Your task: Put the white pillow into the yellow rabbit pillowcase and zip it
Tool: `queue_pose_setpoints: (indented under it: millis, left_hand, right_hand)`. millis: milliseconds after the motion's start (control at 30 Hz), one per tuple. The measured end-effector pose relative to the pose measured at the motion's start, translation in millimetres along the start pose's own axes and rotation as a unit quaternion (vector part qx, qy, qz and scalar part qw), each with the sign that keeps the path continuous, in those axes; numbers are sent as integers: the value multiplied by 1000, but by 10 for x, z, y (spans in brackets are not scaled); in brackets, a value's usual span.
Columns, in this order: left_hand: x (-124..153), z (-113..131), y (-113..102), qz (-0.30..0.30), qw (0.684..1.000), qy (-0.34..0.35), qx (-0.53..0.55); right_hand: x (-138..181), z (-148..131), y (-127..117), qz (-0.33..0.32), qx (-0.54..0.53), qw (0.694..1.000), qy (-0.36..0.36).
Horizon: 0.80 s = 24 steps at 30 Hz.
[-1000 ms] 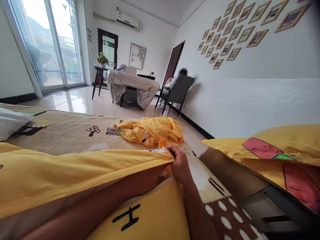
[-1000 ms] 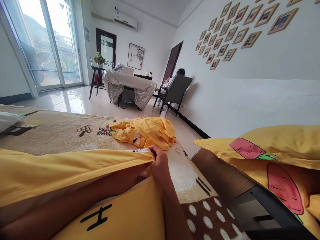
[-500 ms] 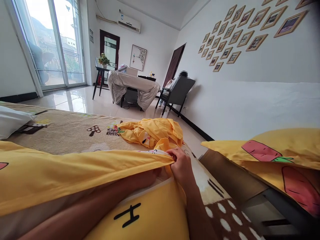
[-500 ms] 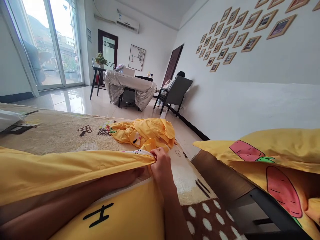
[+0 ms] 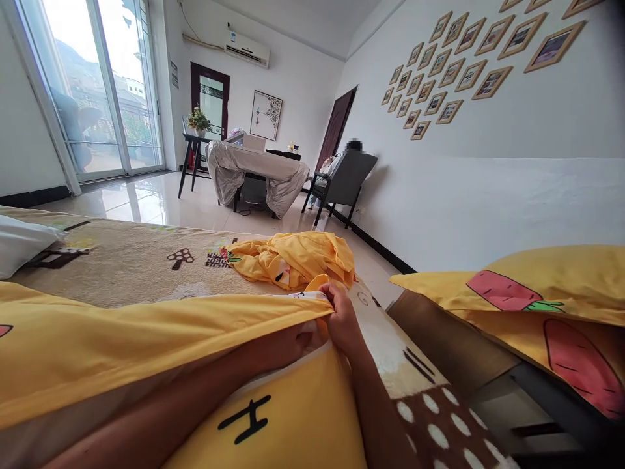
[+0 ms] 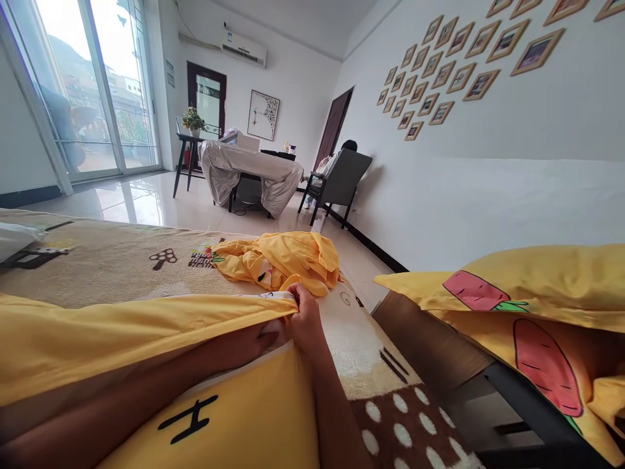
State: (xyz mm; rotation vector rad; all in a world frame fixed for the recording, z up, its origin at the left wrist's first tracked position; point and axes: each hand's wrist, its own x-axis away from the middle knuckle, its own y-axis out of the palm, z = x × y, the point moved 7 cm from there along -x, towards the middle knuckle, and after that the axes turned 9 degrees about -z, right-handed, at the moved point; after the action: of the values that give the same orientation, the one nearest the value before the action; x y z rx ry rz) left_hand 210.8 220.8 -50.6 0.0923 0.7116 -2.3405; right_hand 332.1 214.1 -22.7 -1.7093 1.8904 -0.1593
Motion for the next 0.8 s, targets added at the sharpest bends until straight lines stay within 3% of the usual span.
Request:
queue_pose_setpoints:
  millis: [167, 333, 533, 667, 800]
  left_hand:
    - [-4, 142, 54, -70, 987, -22, -146]
    - [-8, 166, 78, -63, 986, -40, -149]
    - [-35, 12, 179, -60, 985, -60, -148]
    - [-22, 32, 152, -45, 985, -49, -162]
    - [8, 88, 113, -29, 981, -19, -190]
  right_hand:
    - [23, -5, 1, -12, -31, 999, 4]
    - [58, -74, -5, -36, -21, 999, -1]
    - [81, -99, -43, -71, 41, 997, -7]
    - [105, -189, -106, -5, 186, 982, -15]
    - [122, -285, -97, 30, 196, 979, -43]
